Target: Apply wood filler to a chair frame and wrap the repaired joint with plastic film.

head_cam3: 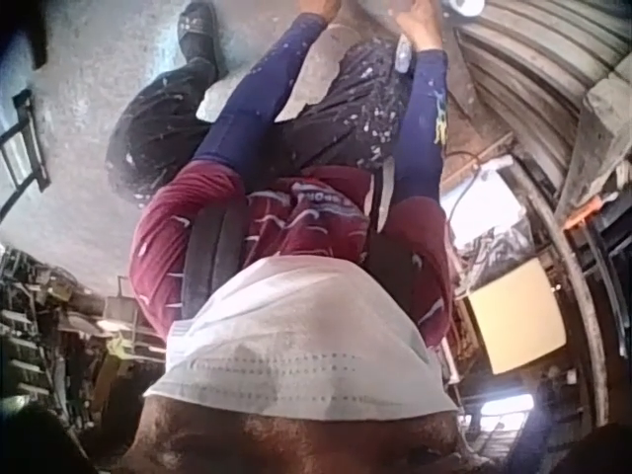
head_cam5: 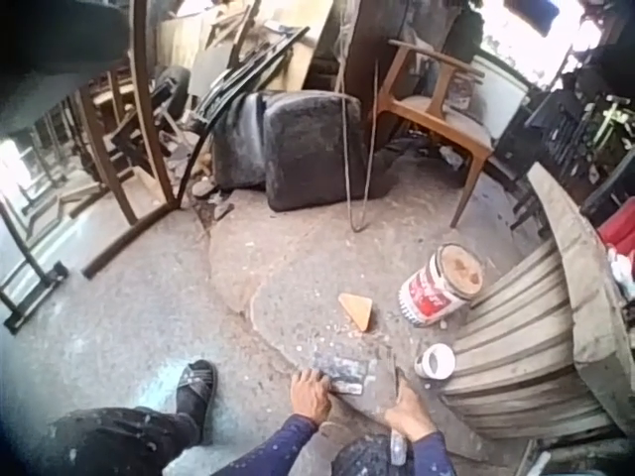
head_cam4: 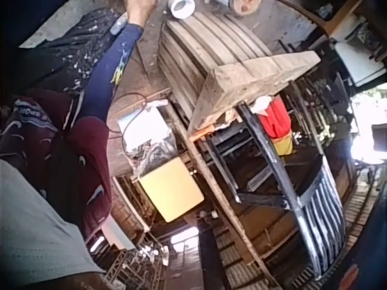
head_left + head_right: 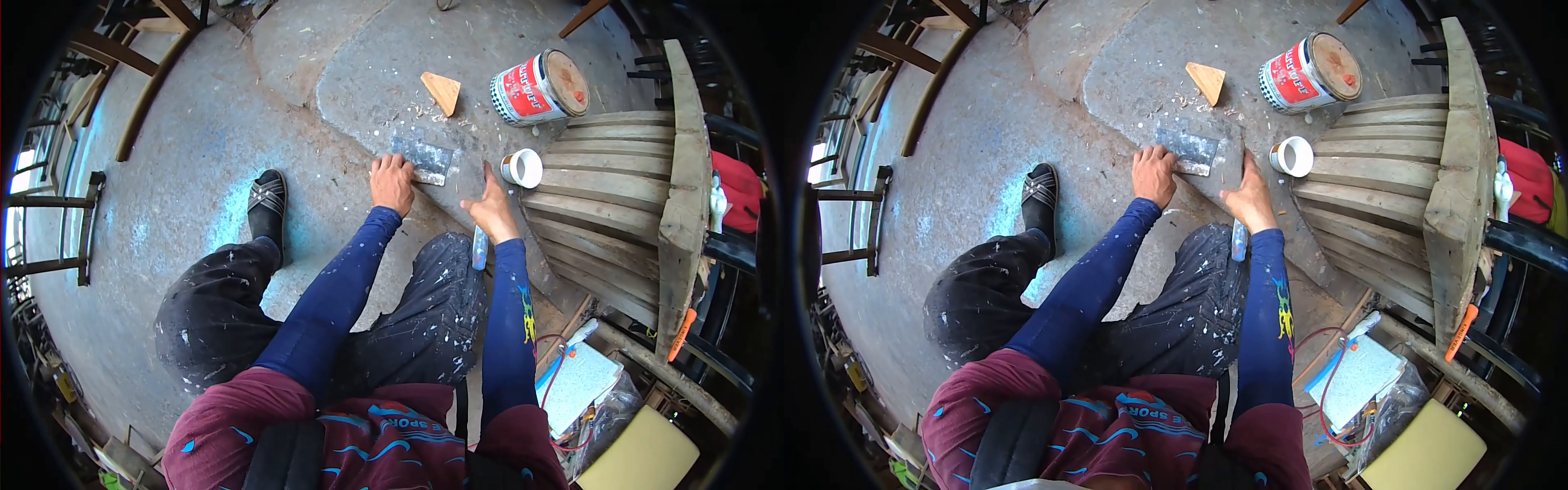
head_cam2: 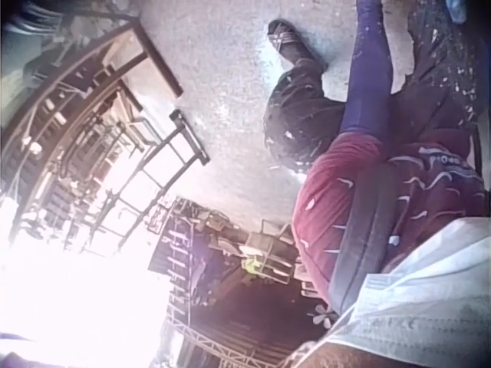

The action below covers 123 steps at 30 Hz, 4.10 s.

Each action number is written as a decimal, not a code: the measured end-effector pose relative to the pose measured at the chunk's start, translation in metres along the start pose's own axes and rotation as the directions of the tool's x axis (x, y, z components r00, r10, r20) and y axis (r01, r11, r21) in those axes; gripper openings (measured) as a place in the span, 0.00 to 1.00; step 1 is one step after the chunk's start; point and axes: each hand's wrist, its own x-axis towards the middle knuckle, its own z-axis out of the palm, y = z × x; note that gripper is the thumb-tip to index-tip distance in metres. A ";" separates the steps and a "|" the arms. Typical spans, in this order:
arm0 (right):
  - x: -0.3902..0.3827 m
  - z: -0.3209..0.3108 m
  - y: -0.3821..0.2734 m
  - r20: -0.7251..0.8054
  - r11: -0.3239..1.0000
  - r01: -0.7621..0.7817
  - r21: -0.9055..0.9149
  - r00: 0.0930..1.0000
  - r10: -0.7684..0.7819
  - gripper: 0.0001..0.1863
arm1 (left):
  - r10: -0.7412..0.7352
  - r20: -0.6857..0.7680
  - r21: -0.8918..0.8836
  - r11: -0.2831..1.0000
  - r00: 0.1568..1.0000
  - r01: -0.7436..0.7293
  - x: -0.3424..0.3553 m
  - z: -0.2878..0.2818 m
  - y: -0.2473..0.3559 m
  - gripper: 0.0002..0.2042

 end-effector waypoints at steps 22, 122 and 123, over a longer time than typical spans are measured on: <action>0.041 0.053 -0.059 0.287 0.676 0.188 -0.712 0.957 0.035 0.26 | -0.674 0.612 -0.518 0.054 0.414 0.854 -0.015 0.107 -0.022 0.24; 0.109 0.155 -0.168 0.256 0.705 0.367 -0.607 0.930 -0.264 0.13 | -0.613 0.126 -0.705 0.497 0.780 0.505 -0.042 0.111 -0.079 0.11; 0.146 0.144 -0.092 0.029 0.675 0.157 -0.721 0.980 -0.197 0.12 | -0.469 0.273 -0.843 0.303 0.840 0.444 -0.005 0.119 -0.002 0.13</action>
